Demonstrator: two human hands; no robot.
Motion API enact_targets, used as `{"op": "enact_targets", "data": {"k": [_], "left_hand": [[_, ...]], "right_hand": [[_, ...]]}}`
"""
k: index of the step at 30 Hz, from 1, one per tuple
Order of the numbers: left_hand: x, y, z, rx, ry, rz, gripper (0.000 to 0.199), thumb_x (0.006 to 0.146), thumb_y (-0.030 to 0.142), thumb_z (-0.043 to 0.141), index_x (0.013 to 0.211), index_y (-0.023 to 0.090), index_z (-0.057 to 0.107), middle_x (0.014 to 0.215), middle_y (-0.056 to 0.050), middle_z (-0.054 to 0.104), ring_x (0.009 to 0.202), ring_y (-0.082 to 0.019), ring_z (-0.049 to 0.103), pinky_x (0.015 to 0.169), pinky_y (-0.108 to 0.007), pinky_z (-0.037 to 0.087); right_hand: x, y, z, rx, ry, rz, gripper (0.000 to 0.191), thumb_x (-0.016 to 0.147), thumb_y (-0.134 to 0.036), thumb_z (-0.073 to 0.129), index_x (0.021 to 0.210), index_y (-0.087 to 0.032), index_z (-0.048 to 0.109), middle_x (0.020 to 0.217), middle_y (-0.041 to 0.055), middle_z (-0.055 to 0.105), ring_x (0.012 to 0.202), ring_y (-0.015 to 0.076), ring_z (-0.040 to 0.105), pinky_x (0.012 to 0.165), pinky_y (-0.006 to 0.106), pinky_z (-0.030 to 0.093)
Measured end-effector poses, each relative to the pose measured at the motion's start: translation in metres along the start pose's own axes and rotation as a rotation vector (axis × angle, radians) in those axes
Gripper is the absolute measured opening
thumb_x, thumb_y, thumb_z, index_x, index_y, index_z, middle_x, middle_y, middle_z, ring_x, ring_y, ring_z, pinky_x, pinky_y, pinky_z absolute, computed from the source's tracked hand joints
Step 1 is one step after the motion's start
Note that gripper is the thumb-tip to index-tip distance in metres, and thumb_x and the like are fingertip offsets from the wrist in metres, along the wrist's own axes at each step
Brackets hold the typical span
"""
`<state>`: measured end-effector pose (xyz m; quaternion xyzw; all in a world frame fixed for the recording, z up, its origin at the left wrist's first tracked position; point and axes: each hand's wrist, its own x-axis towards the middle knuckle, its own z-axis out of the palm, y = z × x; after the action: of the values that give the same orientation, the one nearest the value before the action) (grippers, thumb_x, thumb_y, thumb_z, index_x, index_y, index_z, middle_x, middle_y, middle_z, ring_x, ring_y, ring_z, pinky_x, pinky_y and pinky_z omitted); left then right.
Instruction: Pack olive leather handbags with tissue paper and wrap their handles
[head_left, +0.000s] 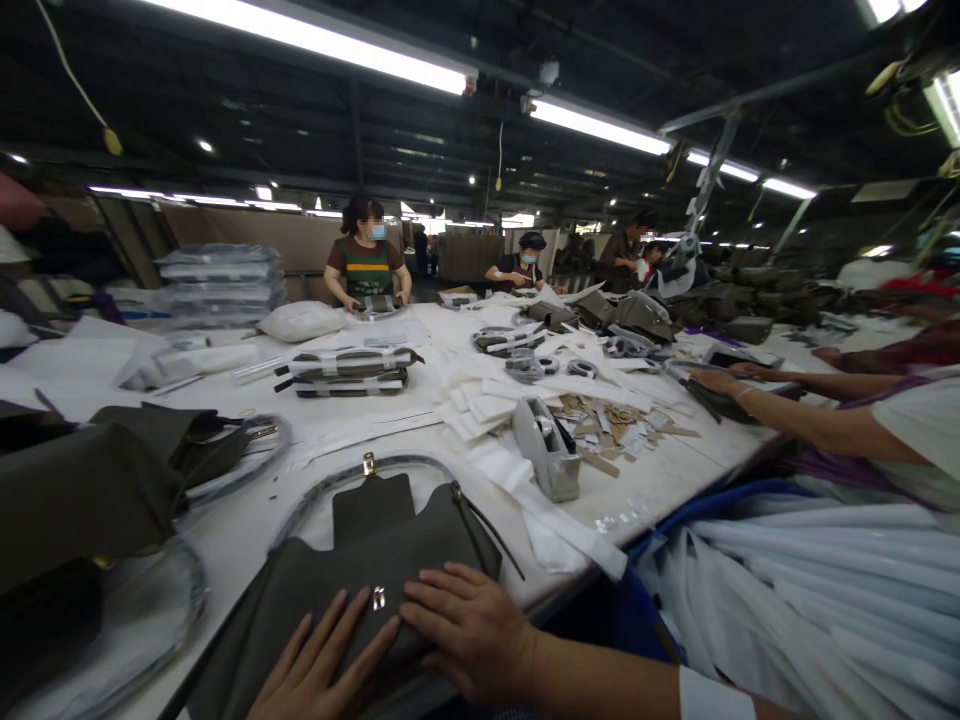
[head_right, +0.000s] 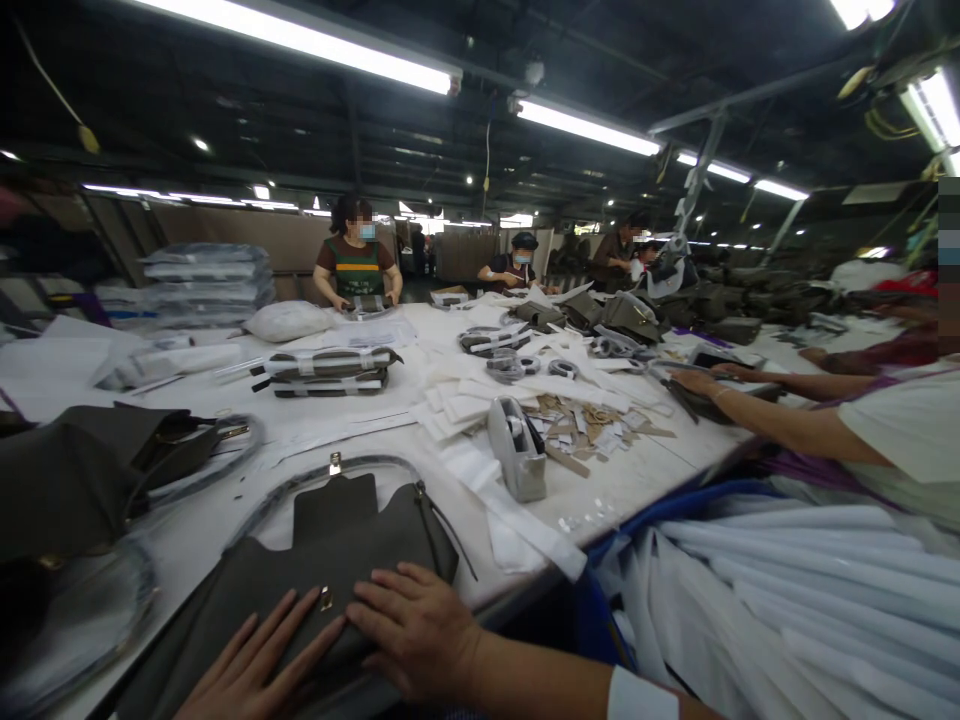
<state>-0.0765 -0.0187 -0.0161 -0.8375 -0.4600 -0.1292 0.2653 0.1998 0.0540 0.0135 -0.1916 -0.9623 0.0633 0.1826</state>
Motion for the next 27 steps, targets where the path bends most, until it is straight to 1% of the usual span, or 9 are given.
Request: {"op": "enact_targets", "data": {"k": [3, 5, 9, 11, 13, 16, 19, 23, 27], "left_hand": [[0.002, 0.003, -0.007, 0.061, -0.001, 0.001, 0.072, 0.085, 0.011, 0.042, 0.150, 0.040, 0.031, 0.143, -0.002, 0.055, 0.126, -0.022, 0.056, 0.101, -0.035, 0.046], [0.001, 0.008, -0.008, 0.084, 0.002, -0.008, 0.073, 0.084, 0.009, 0.043, 0.150, 0.040, 0.032, 0.143, -0.002, 0.054, 0.126, -0.023, 0.056, 0.102, -0.035, 0.046], [0.000, 0.016, -0.005, 0.030, -0.003, -0.117, 0.070, 0.088, 0.011, 0.045, 0.148, 0.044, 0.034, 0.146, 0.000, 0.051, 0.130, -0.023, 0.053, 0.109, -0.038, 0.041], [0.001, 0.018, -0.007, -0.008, -0.006, -0.168, 0.068, 0.089, 0.012, 0.046, 0.148, 0.045, 0.034, 0.148, 0.001, 0.049, 0.132, -0.023, 0.051, 0.111, -0.040, 0.039], [0.003, 0.019, -0.009, -0.025, 0.003, -0.152, 0.066, 0.089, 0.014, 0.048, 0.147, 0.044, 0.036, 0.148, 0.000, 0.049, 0.132, -0.023, 0.051, 0.111, -0.039, 0.039], [0.005, 0.021, -0.012, -0.030, 0.024, -0.158, 0.065, 0.089, 0.012, 0.049, 0.145, 0.044, 0.040, 0.147, 0.000, 0.051, 0.132, -0.022, 0.051, 0.113, -0.038, 0.037], [0.005, 0.026, -0.011, -0.002, 0.036, -0.228, 0.067, 0.088, 0.008, 0.047, 0.144, 0.045, 0.042, 0.147, 0.000, 0.050, 0.135, -0.022, 0.047, 0.113, -0.040, 0.035], [0.005, 0.029, -0.009, 0.022, 0.081, -0.213, 0.069, 0.084, 0.009, 0.048, 0.144, 0.042, 0.043, 0.148, -0.004, 0.049, 0.136, -0.025, 0.045, 0.111, -0.043, 0.038], [0.005, 0.024, -0.012, 0.009, 0.150, -0.169, 0.060, 0.085, 0.020, 0.051, 0.142, 0.036, 0.048, 0.143, -0.007, 0.054, 0.132, -0.027, 0.050, 0.106, -0.042, 0.043]], "right_hand": [[0.002, 0.008, -0.023, 0.094, -0.007, -0.076, 0.043, 0.099, -0.043, 0.047, 0.137, -0.024, 0.053, 0.136, 0.0047, 0.061, 0.132, 0.0169, 0.049, 0.115, 0.037, 0.032], [0.003, 0.027, -0.047, 0.134, 0.056, -0.080, 0.032, 0.100, -0.037, 0.048, 0.125, -0.024, 0.061, 0.122, 0.0034, 0.069, 0.119, 0.0140, 0.060, 0.110, 0.032, 0.038], [0.011, 0.093, -0.100, 0.060, 0.306, 0.234, 0.025, 0.097, -0.027, 0.051, 0.114, -0.023, 0.070, 0.113, 0.0067, 0.073, 0.105, 0.0183, 0.066, 0.096, 0.034, 0.050], [0.021, 0.129, -0.117, -0.026, 0.298, 0.381, 0.027, 0.094, -0.022, 0.052, 0.114, -0.021, 0.070, 0.116, 0.0087, 0.071, 0.108, 0.0222, 0.065, 0.098, 0.039, 0.049], [0.036, 0.157, -0.123, -0.052, 0.243, 0.466, 0.029, 0.092, -0.019, 0.053, 0.115, -0.018, 0.070, 0.119, 0.0115, 0.070, 0.112, 0.0246, 0.063, 0.102, 0.042, 0.046], [0.066, 0.174, -0.111, 0.004, 0.158, 0.451, 0.027, 0.092, -0.023, 0.054, 0.112, -0.018, 0.073, 0.113, 0.0094, 0.073, 0.103, 0.0227, 0.067, 0.098, 0.038, 0.048], [0.099, 0.169, -0.087, 0.086, 0.072, 0.364, 0.025, 0.090, -0.026, 0.057, 0.107, -0.021, 0.075, 0.106, 0.0054, 0.076, 0.092, 0.0204, 0.070, 0.089, 0.033, 0.052], [0.152, 0.146, -0.056, 0.175, 0.015, 0.224, 0.027, 0.090, -0.023, 0.055, 0.108, -0.021, 0.075, 0.107, 0.0058, 0.075, 0.092, 0.0207, 0.070, 0.086, 0.032, 0.052], [0.219, 0.108, -0.028, 0.255, -0.065, 0.018, 0.027, 0.091, -0.024, 0.055, 0.110, -0.021, 0.074, 0.108, 0.0057, 0.075, 0.094, 0.0203, 0.069, 0.087, 0.031, 0.050]]}}
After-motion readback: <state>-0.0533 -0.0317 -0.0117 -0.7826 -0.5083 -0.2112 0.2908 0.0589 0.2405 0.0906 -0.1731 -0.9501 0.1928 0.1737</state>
